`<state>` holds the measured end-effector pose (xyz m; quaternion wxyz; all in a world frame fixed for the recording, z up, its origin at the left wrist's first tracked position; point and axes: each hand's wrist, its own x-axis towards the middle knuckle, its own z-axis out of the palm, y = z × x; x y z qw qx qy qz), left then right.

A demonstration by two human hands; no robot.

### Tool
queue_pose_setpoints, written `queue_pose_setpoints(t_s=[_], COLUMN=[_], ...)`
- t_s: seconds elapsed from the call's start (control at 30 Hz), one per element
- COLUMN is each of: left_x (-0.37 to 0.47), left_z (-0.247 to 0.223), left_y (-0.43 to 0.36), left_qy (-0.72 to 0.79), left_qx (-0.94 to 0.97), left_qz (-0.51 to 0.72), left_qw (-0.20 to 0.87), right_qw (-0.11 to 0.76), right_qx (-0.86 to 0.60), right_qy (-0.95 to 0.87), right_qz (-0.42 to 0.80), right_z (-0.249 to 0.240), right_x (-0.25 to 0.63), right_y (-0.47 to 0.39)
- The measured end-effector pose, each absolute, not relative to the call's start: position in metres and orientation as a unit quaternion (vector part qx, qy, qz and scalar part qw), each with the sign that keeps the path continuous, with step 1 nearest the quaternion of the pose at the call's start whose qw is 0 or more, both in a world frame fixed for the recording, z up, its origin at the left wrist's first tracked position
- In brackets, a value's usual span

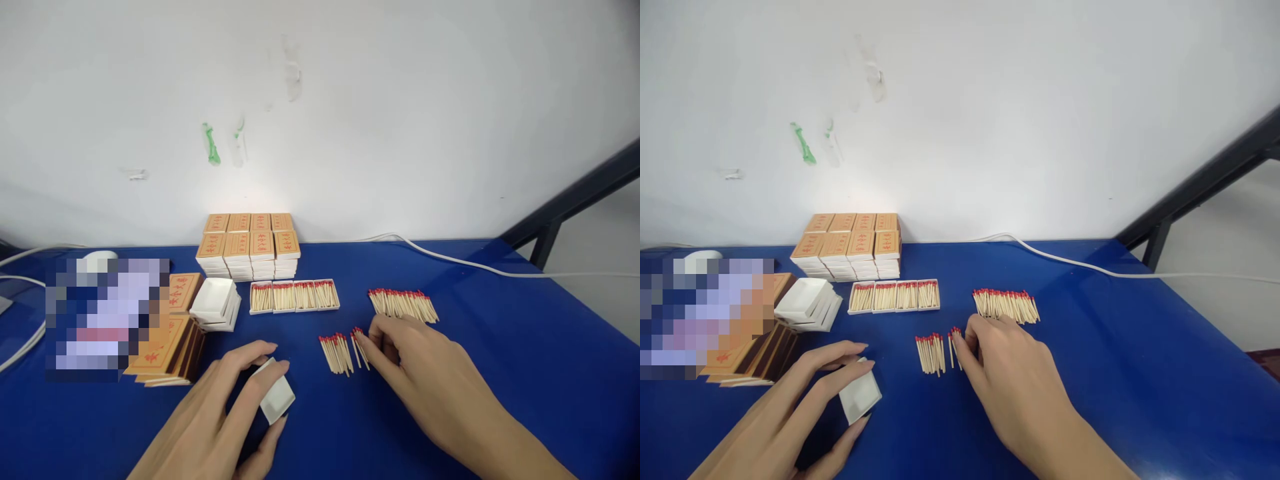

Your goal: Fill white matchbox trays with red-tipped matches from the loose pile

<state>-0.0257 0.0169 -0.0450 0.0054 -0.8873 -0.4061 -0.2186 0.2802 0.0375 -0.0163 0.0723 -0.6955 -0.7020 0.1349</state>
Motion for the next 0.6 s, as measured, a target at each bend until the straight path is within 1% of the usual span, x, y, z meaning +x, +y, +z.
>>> queue_pose_setpoints(t_s=[0.27,0.6], left_x=[-0.0251,-0.0244], left_z=[-0.0420,-0.0438], left_y=[0.0169,0.0178], left_qy=[-0.407,-0.404], left_qx=[-0.889,-0.890], left_qz=[-0.210,-0.210], left_qw=[0.004,0.010], right_qw=[0.074,0.074], right_qx=[-0.671,-0.652], right_qy=[-0.724,-0.734], right_qz=[0.139,0.175], right_z=[-0.0150,-0.0161], right_x=[0.2784,0.2781], right_y=[0.0358,0.0367])
